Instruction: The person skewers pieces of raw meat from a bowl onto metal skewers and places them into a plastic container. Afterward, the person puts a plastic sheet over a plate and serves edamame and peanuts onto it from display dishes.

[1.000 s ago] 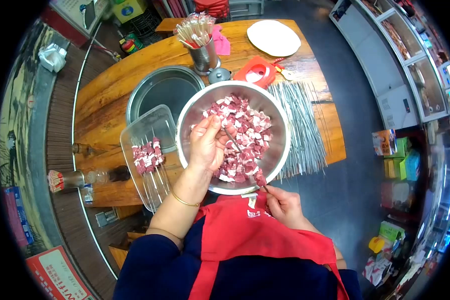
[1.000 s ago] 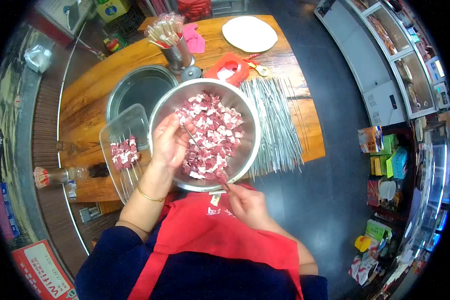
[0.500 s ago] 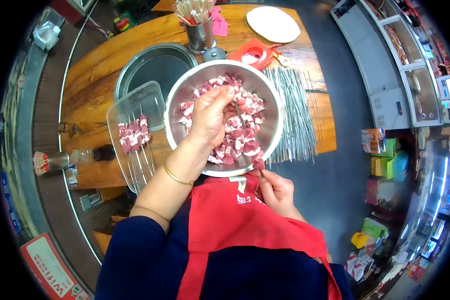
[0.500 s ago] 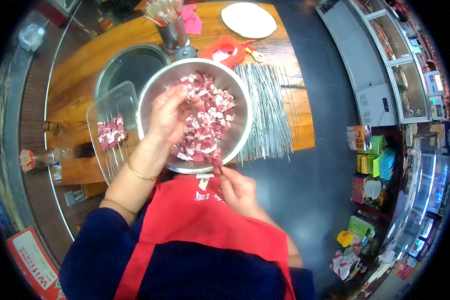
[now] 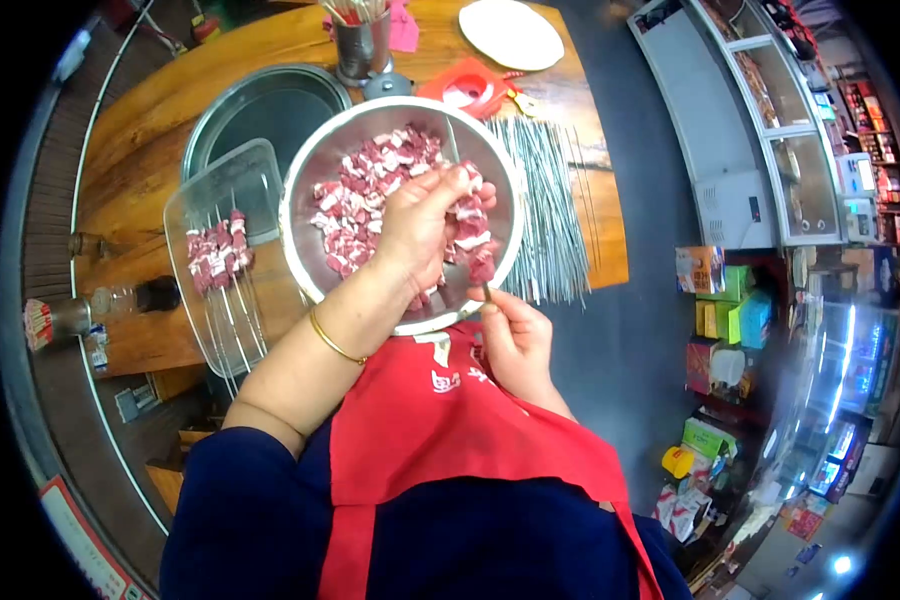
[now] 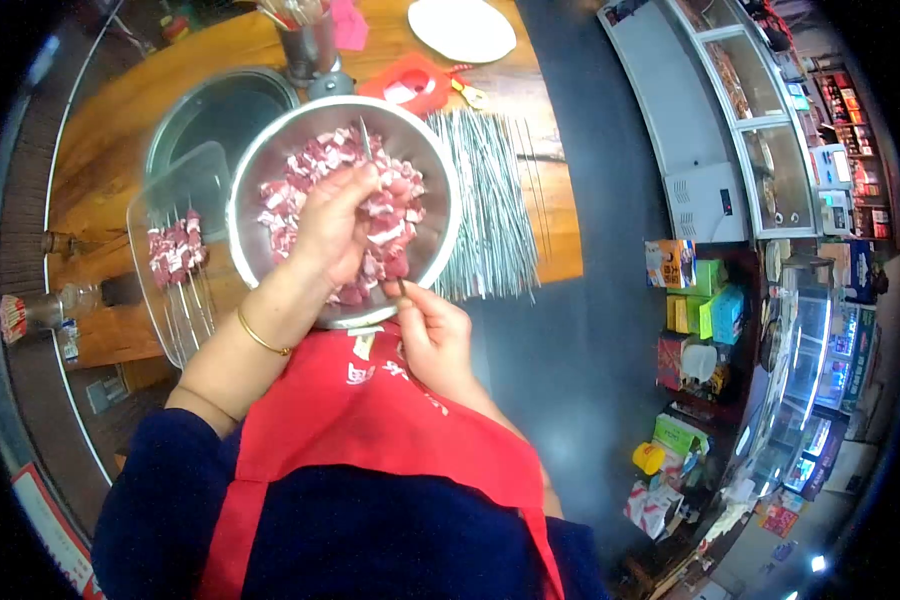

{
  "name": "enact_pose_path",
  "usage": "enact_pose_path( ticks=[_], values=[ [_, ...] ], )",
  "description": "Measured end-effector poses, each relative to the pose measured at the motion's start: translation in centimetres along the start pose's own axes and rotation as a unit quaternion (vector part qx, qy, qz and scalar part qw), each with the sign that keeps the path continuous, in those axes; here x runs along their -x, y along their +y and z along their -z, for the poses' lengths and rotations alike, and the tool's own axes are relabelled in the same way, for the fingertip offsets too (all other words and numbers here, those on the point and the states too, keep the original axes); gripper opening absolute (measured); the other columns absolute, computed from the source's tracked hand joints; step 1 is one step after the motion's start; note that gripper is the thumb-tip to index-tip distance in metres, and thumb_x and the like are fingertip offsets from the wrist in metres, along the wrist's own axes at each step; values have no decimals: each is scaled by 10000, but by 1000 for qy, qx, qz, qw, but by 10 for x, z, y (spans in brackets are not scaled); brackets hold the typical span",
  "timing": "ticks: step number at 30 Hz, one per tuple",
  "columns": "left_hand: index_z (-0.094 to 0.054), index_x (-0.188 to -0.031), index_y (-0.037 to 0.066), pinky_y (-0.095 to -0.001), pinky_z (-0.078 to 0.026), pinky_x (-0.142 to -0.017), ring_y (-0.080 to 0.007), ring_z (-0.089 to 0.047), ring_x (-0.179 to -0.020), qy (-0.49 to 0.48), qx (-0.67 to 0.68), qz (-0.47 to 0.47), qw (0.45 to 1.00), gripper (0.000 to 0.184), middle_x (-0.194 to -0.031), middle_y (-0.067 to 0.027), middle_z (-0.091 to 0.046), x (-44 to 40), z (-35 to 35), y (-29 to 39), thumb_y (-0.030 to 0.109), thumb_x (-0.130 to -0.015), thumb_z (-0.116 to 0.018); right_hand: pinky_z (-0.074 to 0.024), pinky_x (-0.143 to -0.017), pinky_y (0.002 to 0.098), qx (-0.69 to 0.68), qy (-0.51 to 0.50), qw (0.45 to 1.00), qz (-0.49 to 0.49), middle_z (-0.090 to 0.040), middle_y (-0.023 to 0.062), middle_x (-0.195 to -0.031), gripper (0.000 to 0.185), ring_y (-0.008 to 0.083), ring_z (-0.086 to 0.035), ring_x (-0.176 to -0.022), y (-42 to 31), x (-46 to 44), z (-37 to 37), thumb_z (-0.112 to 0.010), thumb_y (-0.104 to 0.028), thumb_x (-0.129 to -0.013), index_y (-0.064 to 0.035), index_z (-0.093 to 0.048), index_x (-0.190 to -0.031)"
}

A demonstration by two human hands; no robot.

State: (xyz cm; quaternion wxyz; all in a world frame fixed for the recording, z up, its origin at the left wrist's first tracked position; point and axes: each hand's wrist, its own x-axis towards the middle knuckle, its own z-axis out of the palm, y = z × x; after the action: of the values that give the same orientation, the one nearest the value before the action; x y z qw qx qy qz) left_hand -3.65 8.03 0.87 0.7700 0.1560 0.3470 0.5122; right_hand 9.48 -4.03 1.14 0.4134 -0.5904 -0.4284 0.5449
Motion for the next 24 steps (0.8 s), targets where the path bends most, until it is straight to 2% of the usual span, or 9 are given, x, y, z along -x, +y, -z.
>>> enact_pose_path(
  ticks=[5, 8, 10, 12, 15, 19, 20, 23, 24],
  values=[
    [-527, -1155, 47, -411, -523, -833, -242, -604, -1027, -123, 177, 77, 973, 350, -1139, -142, -604, 10, 11, 8, 312, -929, -547, -463, -758, 204, -27, -27, 998, 42, -643, 74, -979, 222, 72, -566, -848, -3, -5, 10, -469, -9, -937, 70, -599, -1098],
    [-531, -1167, 37, -400, -531, -820, -247, -603, -1028, -110, 214, 103, 965, 339, -1136, -145, -604, 18, 23, -4, 278, -930, -550, -462, -703, 203, -13, -51, 999, 15, -637, 42, -893, 220, 68, -564, -783, -4, -6, 9, -473, -36, -945, 63, -602, -1094],
    [-562, -1115, 17, -360, -542, -808, -236, -613, -1002, -83, 138, 119, 980, 264, -1100, -145, -615, 26, 31, -6, 206, -931, -552, -340, -496, 169, -1, -66, 998, 22, -520, -40, -660, 211, 6, -416, -541, -4, -7, 2, -478, -63, -953, 18, -613, -1094],
    [-585, -1064, 5, -336, -551, -799, -223, -627, -959, -63, 156, 101, 981, 193, -1051, -139, -629, 29, 42, 4, 140, -932, -543, -384, -517, 191, -24, -69, 997, -7, -549, -9, -668, 206, 34, -467, -558, -8, -3, -6, -493, -55, -940, 28, -613, -1087],
    [-589, -1033, 2, -339, -557, -781, -218, -641, -910, 23, 193, 0, 981, 163, -1009, -124, -643, 27, 72, 21, 120, -932, -539, -422, -547, 212, 222, -89, 963, 125, -588, 17, -712, 201, 68, -516, -595, -1, -1, -11, -525, -42, -909, 42, -608, -1072],
    [-510, -1188, -26, -409, -468, -950, -264, -530, -1144, -43, 268, -31, 962, 485, -1227, -185, -542, 54, 110, 38, 347, -888, -586, -411, -526, 218, 180, -159, 963, 123, -561, 13, -697, 194, 62, -487, -590, 6, -16, -52, -519, -39, -914, 42, -604, -1068],
    [-485, -1230, -18, -402, -472, -946, -265, -537, -1132, -3, 212, -70, 975, 473, -1231, -156, -543, 65, 120, 42, 308, -901, -582, -463, -586, 261, 189, -184, 957, 119, -641, 124, -712, 205, 117, -583, -620, 9, -21, -62, -523, -46, -895, 47, -612, -1055],
    [-436, -1292, 17, -379, -481, -938, -251, -547, -1108, 82, 199, -139, 967, 464, -1246, -126, -525, 94, 171, 44, 219, -905, -594, -460, -583, 256, 249, -295, 912, 139, -624, 107, -695, 220, 127, -568, -600, 1, -24, -108, -500, -55, -901, 27, -604, -1076],
    [-414, -1308, 29, -422, -436, -983, -267, -504, -1159, 87, 179, -190, 961, 525, -1271, -131, -501, 109, 178, 49, 312, -902, -589, -456, -572, 256, 240, -328, 902, 143, -615, 97, -683, 223, 129, -560, -585, 8, -25, -123, -493, -58, -902, 21, -601, -1081]
  ],
)
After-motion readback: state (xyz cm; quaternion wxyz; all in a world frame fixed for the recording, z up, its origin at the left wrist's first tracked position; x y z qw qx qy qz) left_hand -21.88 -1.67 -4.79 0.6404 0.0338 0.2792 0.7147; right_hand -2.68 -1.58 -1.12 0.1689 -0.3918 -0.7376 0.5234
